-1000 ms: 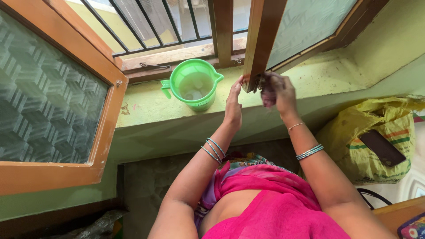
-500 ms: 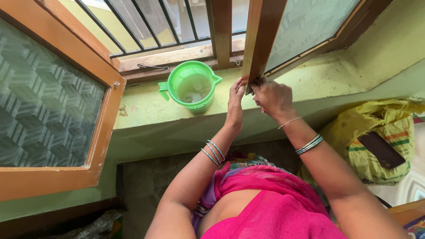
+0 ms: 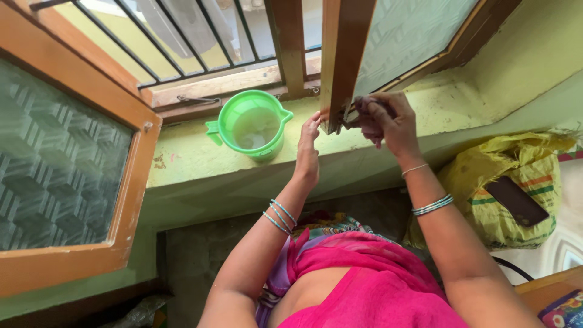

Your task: The person wipes the wooden frames and patterned glass of an open window with a cloth, rinsing the cloth in a green bucket of water between cleaning different sections.

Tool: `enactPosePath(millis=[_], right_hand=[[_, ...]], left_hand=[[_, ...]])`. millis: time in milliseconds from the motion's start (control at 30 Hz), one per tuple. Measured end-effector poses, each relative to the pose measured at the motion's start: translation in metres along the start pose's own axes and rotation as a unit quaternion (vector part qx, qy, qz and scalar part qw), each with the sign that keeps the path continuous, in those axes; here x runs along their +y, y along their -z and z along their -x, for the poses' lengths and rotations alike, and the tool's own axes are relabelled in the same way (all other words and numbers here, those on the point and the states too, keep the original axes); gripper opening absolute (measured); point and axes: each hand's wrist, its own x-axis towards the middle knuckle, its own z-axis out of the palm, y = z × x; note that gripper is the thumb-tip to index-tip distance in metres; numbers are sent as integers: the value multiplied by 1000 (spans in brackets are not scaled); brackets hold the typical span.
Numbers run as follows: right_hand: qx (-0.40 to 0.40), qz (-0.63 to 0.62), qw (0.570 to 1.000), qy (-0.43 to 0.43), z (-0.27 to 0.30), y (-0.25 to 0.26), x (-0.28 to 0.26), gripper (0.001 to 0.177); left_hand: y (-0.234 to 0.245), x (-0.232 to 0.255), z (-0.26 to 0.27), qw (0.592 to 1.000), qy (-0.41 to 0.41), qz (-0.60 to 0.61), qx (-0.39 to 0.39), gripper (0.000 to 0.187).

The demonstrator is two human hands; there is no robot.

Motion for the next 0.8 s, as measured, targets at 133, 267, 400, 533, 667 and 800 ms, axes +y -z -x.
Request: enactPosePath(millis=[133, 267, 400, 533, 667, 800], right_hand=[[-19, 34, 991, 128, 4, -14, 34, 6], [48, -54, 997, 15, 15, -27, 73, 15], [46, -12, 996, 78, 18, -30, 87, 16], [72, 46, 996, 32, 30, -32, 99, 15], [77, 176, 976, 104, 38, -31, 112, 19], [62, 237, 969, -40, 46, -29, 103, 12]], left_hand=[[3, -3, -3, 1000, -6, -18, 7, 64], [7, -12, -13, 1000, -16, -15, 15, 60], [7, -18, -17, 996, -84, 4, 1, 56], [3, -10, -10, 1000, -23, -1, 21, 57], [0, -3, -10, 998, -64, 6, 4, 55], [5, -8, -14, 993, -118, -1, -12, 54]])
